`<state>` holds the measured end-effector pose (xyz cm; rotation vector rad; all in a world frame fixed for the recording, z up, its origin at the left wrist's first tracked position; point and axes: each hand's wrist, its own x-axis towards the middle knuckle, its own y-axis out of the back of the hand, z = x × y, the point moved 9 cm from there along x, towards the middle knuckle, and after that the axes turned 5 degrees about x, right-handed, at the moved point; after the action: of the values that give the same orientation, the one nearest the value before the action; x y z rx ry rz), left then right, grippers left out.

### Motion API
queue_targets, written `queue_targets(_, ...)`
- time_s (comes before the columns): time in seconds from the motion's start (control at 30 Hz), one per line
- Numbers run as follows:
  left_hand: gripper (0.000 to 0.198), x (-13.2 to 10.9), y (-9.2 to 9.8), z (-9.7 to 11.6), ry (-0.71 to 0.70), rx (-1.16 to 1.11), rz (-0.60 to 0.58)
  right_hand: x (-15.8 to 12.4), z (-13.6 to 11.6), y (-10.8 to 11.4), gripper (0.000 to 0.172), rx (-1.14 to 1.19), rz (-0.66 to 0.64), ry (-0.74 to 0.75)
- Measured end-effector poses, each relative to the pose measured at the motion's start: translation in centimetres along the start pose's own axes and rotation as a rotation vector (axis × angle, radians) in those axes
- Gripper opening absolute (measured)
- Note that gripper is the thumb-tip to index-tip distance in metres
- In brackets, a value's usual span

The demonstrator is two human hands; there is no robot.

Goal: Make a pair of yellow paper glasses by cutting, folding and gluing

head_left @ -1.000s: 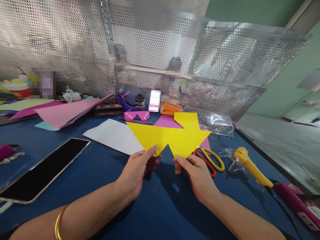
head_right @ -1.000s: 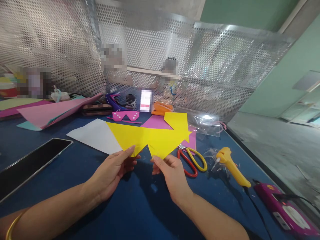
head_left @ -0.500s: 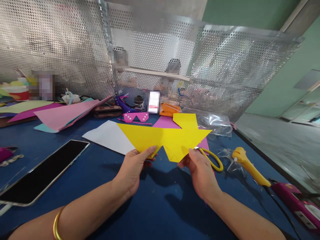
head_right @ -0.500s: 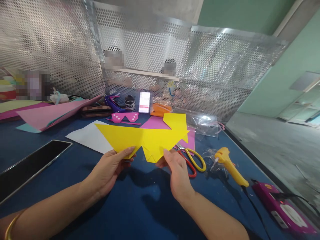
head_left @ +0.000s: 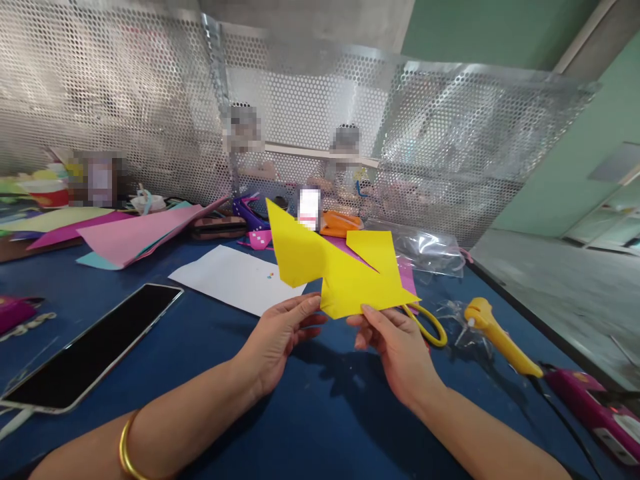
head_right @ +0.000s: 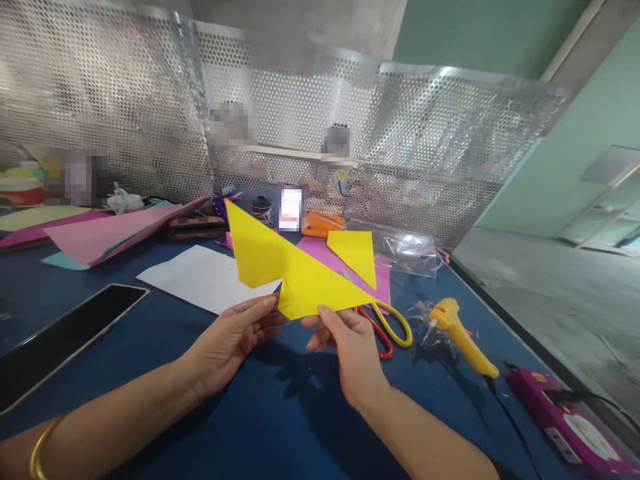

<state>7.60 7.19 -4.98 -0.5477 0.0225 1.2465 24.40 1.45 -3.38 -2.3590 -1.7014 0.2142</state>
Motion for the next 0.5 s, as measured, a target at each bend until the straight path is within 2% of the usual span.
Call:
queue_targets(0.27, 0.048, -0.1, 0.3, 0.8, -0.083, 0.031, 0.04, -1.7, 1.7, -2.8, 0.048, -0.179, -0.236, -0.087)
queue_targets(0.37, 0.048, -0.2, 0.6, 1.1, -0.119, 0.082, 0.071, -1.9, 1.8, -3.2, 0.052, -0.218, -0.287, -0.071)
queue_targets(0.5, 0.041, 0.2, 1.5, 2.2, -0.172, 0.14, 0.135, -2.5, 1.2, -3.8, 0.049, -0.293, -0.361, -0.004)
